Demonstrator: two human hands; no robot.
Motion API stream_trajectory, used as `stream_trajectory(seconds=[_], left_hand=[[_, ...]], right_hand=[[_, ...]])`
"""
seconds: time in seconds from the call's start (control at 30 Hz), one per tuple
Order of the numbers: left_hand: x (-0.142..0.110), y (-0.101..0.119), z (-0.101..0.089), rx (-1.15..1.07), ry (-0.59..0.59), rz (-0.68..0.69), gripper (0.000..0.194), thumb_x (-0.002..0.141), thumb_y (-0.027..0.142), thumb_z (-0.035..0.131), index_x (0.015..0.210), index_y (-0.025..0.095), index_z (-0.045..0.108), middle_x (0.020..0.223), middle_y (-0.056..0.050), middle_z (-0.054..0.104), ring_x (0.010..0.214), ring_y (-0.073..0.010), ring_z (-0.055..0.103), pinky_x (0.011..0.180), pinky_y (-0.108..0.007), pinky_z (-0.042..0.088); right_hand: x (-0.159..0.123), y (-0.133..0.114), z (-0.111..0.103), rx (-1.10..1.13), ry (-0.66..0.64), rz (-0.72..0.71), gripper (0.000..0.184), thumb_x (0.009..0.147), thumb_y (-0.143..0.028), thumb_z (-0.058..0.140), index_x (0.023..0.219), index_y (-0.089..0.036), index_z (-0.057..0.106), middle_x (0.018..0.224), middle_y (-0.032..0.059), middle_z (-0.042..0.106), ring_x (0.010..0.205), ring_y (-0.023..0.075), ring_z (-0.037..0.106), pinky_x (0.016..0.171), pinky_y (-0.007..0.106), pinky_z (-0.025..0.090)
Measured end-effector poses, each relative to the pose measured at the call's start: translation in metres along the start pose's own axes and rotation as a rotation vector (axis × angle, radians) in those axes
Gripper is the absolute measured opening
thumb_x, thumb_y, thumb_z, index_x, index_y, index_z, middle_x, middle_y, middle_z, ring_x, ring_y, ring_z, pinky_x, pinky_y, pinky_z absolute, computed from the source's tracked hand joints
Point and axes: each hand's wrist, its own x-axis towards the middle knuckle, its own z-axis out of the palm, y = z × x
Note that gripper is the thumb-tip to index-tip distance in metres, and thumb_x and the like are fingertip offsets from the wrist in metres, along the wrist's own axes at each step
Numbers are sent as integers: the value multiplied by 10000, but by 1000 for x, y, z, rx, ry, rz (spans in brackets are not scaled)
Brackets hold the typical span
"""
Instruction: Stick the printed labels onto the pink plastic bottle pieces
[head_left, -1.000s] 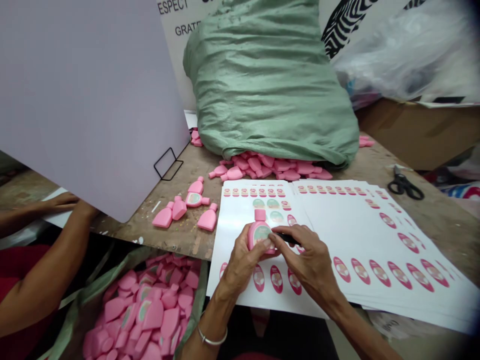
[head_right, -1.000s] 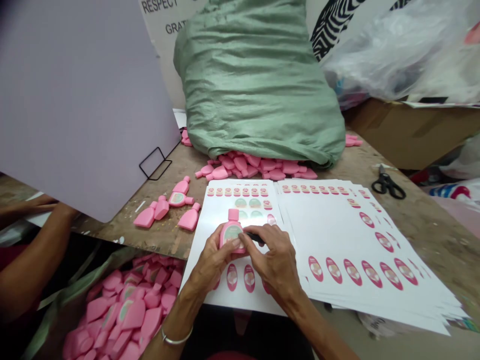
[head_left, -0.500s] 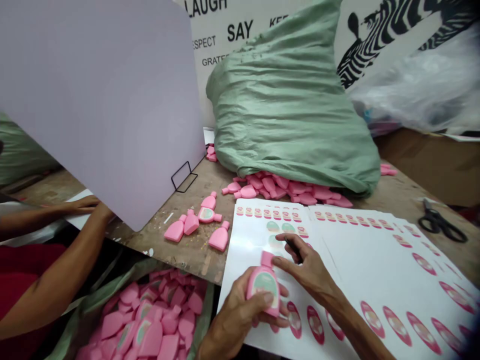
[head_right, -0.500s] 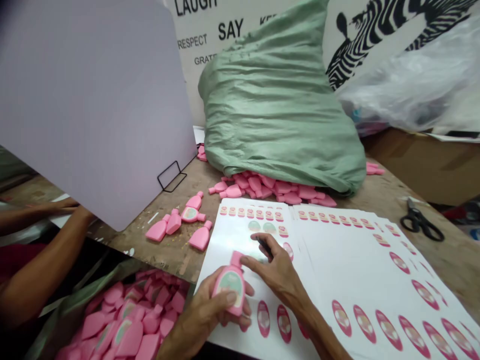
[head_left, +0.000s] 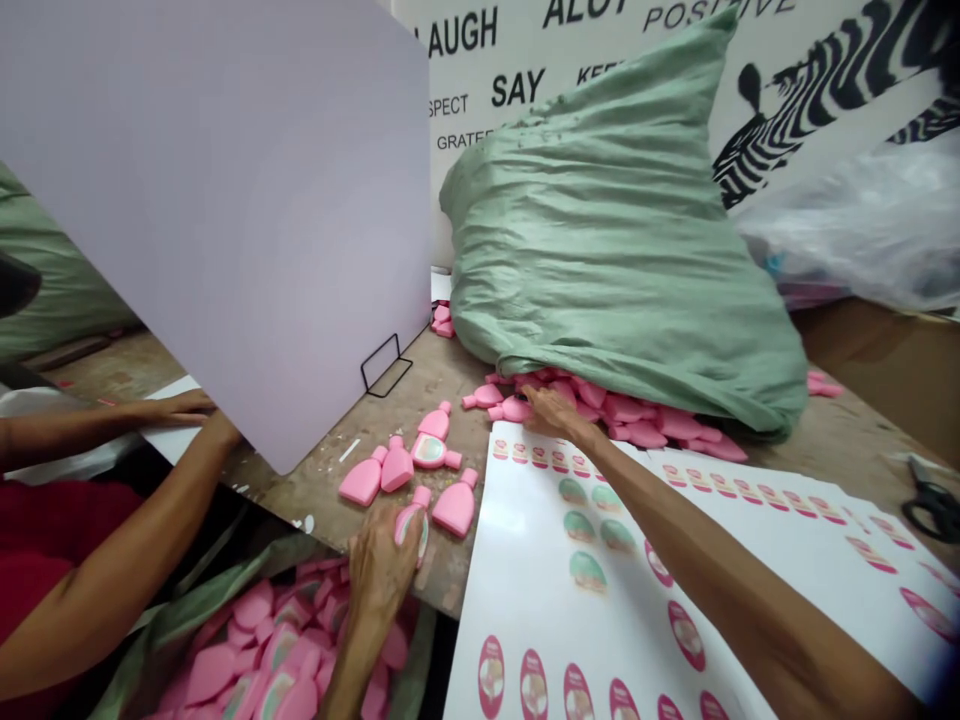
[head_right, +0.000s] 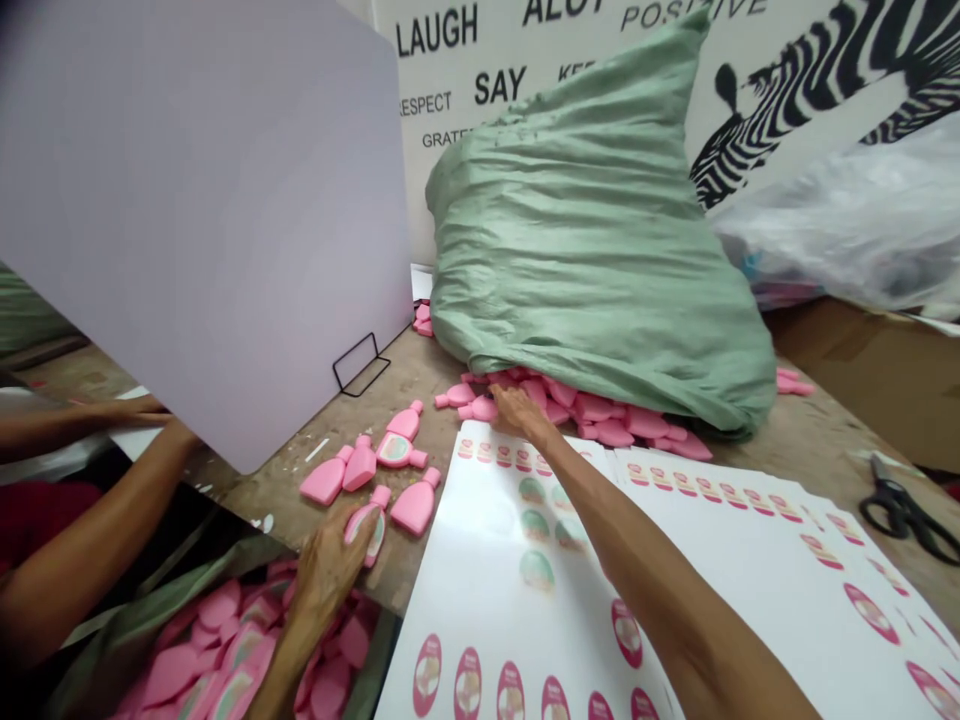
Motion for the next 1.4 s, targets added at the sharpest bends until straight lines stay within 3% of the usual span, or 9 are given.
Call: stream_trajectory(seconds=[0.13, 0.23, 0.3, 0.43, 0.57, 0.7, 0.83, 1.0, 1.4], left_hand=[[1, 3, -10, 99, 161, 58, 363, 851, 387, 477, 1083, 144, 616, 1085, -165, 631, 1063, -334, 556, 903, -503, 402], [-10, 23, -17, -169, 220, 152, 357, 844, 403, 502, 1087, 168, 615, 1117, -138, 627, 1081, -291, 557, 923, -439, 431], [-24, 45, -15, -459, 84, 145, 374, 843, 426, 517, 1110, 178, 605, 1166, -119, 618, 1068, -253, 576, 889, -369, 470], [-65, 93, 1, -832, -399, 73, 477, 866, 432, 500, 1269, 176, 509, 1190, -102, 628, 1026, -213, 612, 839, -289, 493], [-93, 107, 12, -836, -443, -36, 435, 848, 434, 525, 1189, 168, 574, 1020, -84, 690, 904, -209, 644, 795, -279, 500], [-90, 105, 17, -994, -438, -219, 412, 848, 478, 509, 1082, 151, 597, 934, -107, 698, 826, -214, 673, 738, -302, 528], [-83, 118, 26, -1008, -544, -144, 392, 814, 502, 562, 955, 136, 572, 841, -88, 679, 632, -185, 680, 608, -285, 538], [-86, 128, 46, -925, -556, -104, 388, 801, 504, 581, 926, 137, 558, 736, -48, 628, 646, -215, 699, 570, -268, 532], [-85, 124, 51, -919, -616, -80, 398, 848, 481, 534, 1040, 132, 537, 815, -67, 610, 745, -238, 712, 592, -266, 538]], right_hand=[[-11, -2, -15, -10, 18, 48, 443, 810, -419, 635, 1139, -130, 570, 1106, 126, 615, 1022, 256, 580, 838, 399, 476], [-61, -15, -29, 90, 51, 93, 488, 762, -521, 629, 1097, -169, 589, 1076, 105, 647, 999, 258, 597, 808, 354, 470], [-110, -34, -34, 321, 49, 107, 456, 723, -546, 645, 1025, -209, 604, 1020, 62, 671, 915, 226, 626, 775, 322, 477], [-207, -78, -29, 709, -74, 260, 316, 744, -469, 637, 933, -221, 587, 925, 29, 683, 851, 196, 635, 745, 305, 493], [-256, -79, -23, 945, -114, 262, 327, 800, -438, 595, 1036, -218, 540, 970, 28, 665, 927, 188, 623, 795, 286, 493], [-261, -37, -24, 736, -16, 315, 352, 896, -466, 436, 1141, -219, 492, 943, 50, 643, 840, 192, 614, 707, 312, 481], [-249, -7, -9, 311, 202, 297, 212, 908, -390, 427, 942, -213, 541, 798, 44, 622, 719, 195, 560, 669, 334, 412], [-243, -5, 11, 61, 281, 100, 175, 918, -295, 437, 829, -200, 554, 796, 54, 633, 777, 201, 534, 690, 333, 337], [-246, -9, 10, 51, 303, 126, 175, 906, -275, 457, 791, -195, 562, 745, 42, 613, 754, 191, 512, 689, 320, 310]])
